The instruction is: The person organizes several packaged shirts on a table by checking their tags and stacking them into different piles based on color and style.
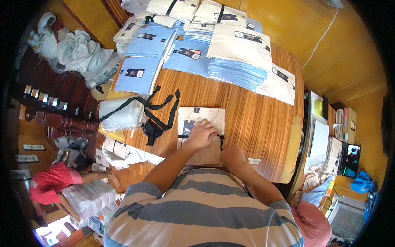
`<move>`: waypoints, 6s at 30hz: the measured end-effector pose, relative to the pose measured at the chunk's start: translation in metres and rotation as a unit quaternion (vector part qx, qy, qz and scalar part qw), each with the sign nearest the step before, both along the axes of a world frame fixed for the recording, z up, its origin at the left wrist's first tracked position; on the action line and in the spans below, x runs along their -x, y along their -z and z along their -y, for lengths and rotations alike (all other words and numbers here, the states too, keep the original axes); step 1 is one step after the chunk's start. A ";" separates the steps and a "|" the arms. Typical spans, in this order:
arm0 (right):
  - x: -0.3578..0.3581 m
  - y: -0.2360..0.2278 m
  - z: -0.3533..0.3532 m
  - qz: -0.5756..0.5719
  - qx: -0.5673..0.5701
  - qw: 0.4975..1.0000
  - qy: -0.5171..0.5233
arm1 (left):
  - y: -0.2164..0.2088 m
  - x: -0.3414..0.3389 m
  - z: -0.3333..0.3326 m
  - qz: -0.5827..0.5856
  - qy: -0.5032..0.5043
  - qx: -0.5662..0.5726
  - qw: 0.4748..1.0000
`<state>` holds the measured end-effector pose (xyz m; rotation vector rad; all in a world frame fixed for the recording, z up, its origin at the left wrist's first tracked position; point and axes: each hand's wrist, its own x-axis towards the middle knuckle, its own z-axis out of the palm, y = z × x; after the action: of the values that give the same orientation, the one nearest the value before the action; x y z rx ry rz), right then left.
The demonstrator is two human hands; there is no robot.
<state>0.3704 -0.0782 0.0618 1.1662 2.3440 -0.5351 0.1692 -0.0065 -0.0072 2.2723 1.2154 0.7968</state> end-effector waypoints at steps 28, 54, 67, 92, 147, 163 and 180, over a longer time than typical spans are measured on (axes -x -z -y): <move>-0.022 0.030 -0.040 -0.233 0.096 0.913 0.321 | -0.278 0.220 -0.029 0.166 -0.292 -0.186 0.923; 0.077 0.045 -0.038 -0.319 -0.226 0.911 0.129 | 0.016 0.102 0.030 -0.122 -0.093 0.013 0.988; -0.046 0.067 -0.045 -0.331 -0.082 0.763 0.549 | 0.026 0.100 0.030 -0.110 -0.088 -0.003 0.990; 0.004 0.054 -0.044 -0.493 0.093 0.674 0.542 | 0.015 0.077 0.058 0.287 -0.228 0.395 0.842; -0.348 -0.007 -0.529 -0.207 -0.240 0.886 0.337 | 0.020 -0.105 -0.008 0.213 -0.168 0.606 0.748; -0.318 0.047 -0.473 -0.219 -0.324 0.849 0.356 | 0.016 -0.107 -0.004 0.234 -0.160 0.584 0.760; -0.251 0.030 -0.128 -0.281 -0.246 0.782 0.499 | 0.032 -0.107 0.001 0.347 -0.122 0.504 0.782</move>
<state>0.6216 0.0499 0.0316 2.8869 2.1580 -0.6770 0.2764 -0.0076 -0.0392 0.8399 1.1402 0.7028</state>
